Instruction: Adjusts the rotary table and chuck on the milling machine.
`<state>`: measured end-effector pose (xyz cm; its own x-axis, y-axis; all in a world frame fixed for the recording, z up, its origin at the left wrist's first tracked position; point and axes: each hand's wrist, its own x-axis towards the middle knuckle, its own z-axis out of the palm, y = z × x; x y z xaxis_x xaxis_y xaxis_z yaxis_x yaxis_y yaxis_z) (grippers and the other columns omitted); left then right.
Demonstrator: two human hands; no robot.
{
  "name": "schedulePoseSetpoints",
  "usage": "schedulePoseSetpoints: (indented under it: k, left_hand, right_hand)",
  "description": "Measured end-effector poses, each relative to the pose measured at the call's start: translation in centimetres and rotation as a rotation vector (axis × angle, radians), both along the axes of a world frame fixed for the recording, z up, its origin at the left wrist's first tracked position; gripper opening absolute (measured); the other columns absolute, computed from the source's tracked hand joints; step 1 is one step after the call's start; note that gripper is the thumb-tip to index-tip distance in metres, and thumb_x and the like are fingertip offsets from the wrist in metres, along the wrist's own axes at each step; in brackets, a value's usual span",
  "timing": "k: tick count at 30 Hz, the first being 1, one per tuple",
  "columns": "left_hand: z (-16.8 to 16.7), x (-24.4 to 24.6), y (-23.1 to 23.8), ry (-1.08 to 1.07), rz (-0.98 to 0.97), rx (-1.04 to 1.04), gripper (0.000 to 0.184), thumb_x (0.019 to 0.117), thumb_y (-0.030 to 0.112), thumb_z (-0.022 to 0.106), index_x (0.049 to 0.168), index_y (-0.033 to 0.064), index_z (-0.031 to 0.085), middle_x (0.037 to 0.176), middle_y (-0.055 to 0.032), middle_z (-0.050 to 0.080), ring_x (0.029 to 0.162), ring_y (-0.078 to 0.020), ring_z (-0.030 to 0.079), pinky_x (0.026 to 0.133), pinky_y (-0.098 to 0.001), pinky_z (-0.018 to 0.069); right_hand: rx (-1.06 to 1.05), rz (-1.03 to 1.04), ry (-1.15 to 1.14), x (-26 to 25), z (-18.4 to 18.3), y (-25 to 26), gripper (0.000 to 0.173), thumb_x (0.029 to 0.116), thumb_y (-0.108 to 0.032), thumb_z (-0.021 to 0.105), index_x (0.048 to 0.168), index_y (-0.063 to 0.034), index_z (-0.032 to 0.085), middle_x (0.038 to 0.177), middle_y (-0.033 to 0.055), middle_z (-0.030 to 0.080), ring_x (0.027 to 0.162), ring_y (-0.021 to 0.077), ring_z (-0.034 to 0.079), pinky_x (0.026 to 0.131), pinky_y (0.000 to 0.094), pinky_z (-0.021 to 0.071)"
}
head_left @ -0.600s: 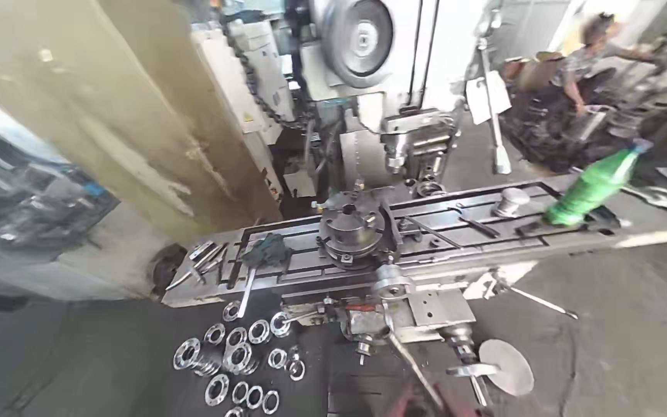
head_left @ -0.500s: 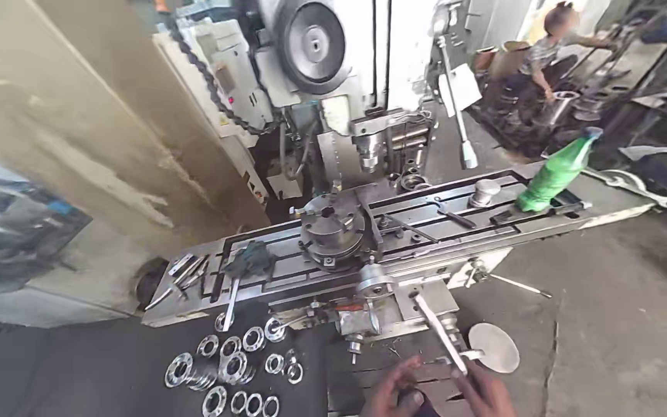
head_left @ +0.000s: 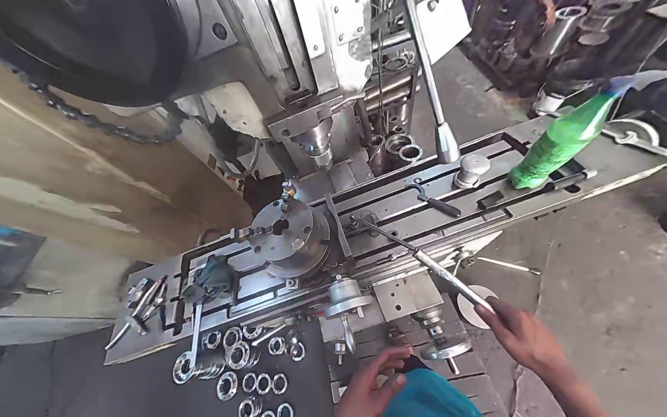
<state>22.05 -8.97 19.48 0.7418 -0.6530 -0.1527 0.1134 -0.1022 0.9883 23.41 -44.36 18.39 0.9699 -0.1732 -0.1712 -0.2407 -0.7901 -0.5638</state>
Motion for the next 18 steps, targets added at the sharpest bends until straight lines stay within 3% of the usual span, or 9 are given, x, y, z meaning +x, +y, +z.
schedulePoseSetpoints:
  k: [4, 6, 9, 12, 17, 18]
  left_hand:
    - [-0.9, -1.1, 2.2, 0.067, 0.052, 0.001, 0.046, 0.1051, 0.024, 0.054, 0.145, 0.0012, 0.051, 0.144, -0.0134, 0.059, 0.124, -0.024, 0.063, 0.105, -0.0437, 0.0538]
    - [-1.5, -2.0, 3.8, 0.092, 0.055, -0.003, 0.045, 0.1048, 0.02, 0.054, 0.145, 0.0003, 0.05, 0.144, -0.0139, 0.059, 0.124, -0.0239, 0.063, 0.105, -0.0435, 0.0534]
    - [-2.3, -3.7, 7.2, 0.118, 0.074, 0.016, 0.046, 0.1044, 0.017, 0.054, 0.146, -0.0005, 0.049, 0.144, -0.0146, 0.059, 0.126, -0.0249, 0.062, 0.107, -0.0441, 0.0527]
    - [-1.7, -6.2, 11.5, 0.109, 0.155, 0.049, 0.046, 0.1039, 0.017, 0.053, 0.147, -0.0003, 0.049, 0.144, -0.0141, 0.059, 0.127, -0.0246, 0.062, 0.107, -0.0439, 0.0525]
    - [-0.6, -5.7, 16.5, -0.013, 0.169, 0.034, 0.045, 0.1033, 0.013, 0.054, 0.145, -0.0032, 0.05, 0.143, -0.0154, 0.059, 0.128, -0.0227, 0.061, 0.109, -0.042, 0.0509]
    - [0.3, -4.6, 16.5, -0.092, 0.135, 0.061, 0.045, 0.1032, 0.016, 0.056, 0.145, -0.0016, 0.052, 0.143, -0.0143, 0.06, 0.128, -0.0217, 0.061, 0.11, -0.0421, 0.0506]
  right_hand:
    - [-0.088, 0.017, 0.031, 1.5, 1.9, 1.0, 0.078, 0.0949, -0.078, 0.028, 0.105, -0.0112, 0.068, 0.067, 0.0147, 0.06, 0.062, 0.0385, 0.062, 0.054, 0.0631, 0.0456]
    - [-0.141, 0.027, 0.041, 3.2, 2.9, 2.3, 0.072, 0.0982, -0.071, 0.031, 0.112, -0.0101, 0.068, 0.075, 0.019, 0.065, 0.07, 0.0437, 0.066, 0.059, 0.0671, 0.0482]
    - [-0.206, 0.02, 0.028, 6.3, 4.9, 4.9, 0.057, 0.103, -0.059, 0.043, 0.113, -0.0086, 0.068, 0.084, 0.023, 0.068, 0.081, 0.0483, 0.067, 0.066, 0.0709, 0.0488]
    - [-0.256, 0.011, -0.043, 9.4, 6.7, 8.2, 0.039, 0.1025, -0.049, 0.056, 0.114, -0.0129, 0.067, 0.083, 0.0215, 0.068, 0.08, 0.0474, 0.068, 0.065, 0.069, 0.049]
    - [-0.32, 0.0, -0.122, 12.2, 8.4, 11.6, 0.037, 0.1011, -0.05, 0.06, 0.107, -0.0155, 0.071, 0.086, 0.0212, 0.07, 0.081, 0.0484, 0.068, 0.063, 0.0703, 0.0481]
    - [-0.308, 0.021, -0.117, 12.1, 8.5, 11.4, 0.037, 0.1016, -0.05, 0.059, 0.111, -0.0177, 0.072, 0.09, 0.0205, 0.072, 0.083, 0.0477, 0.068, 0.065, 0.0716, 0.0482]
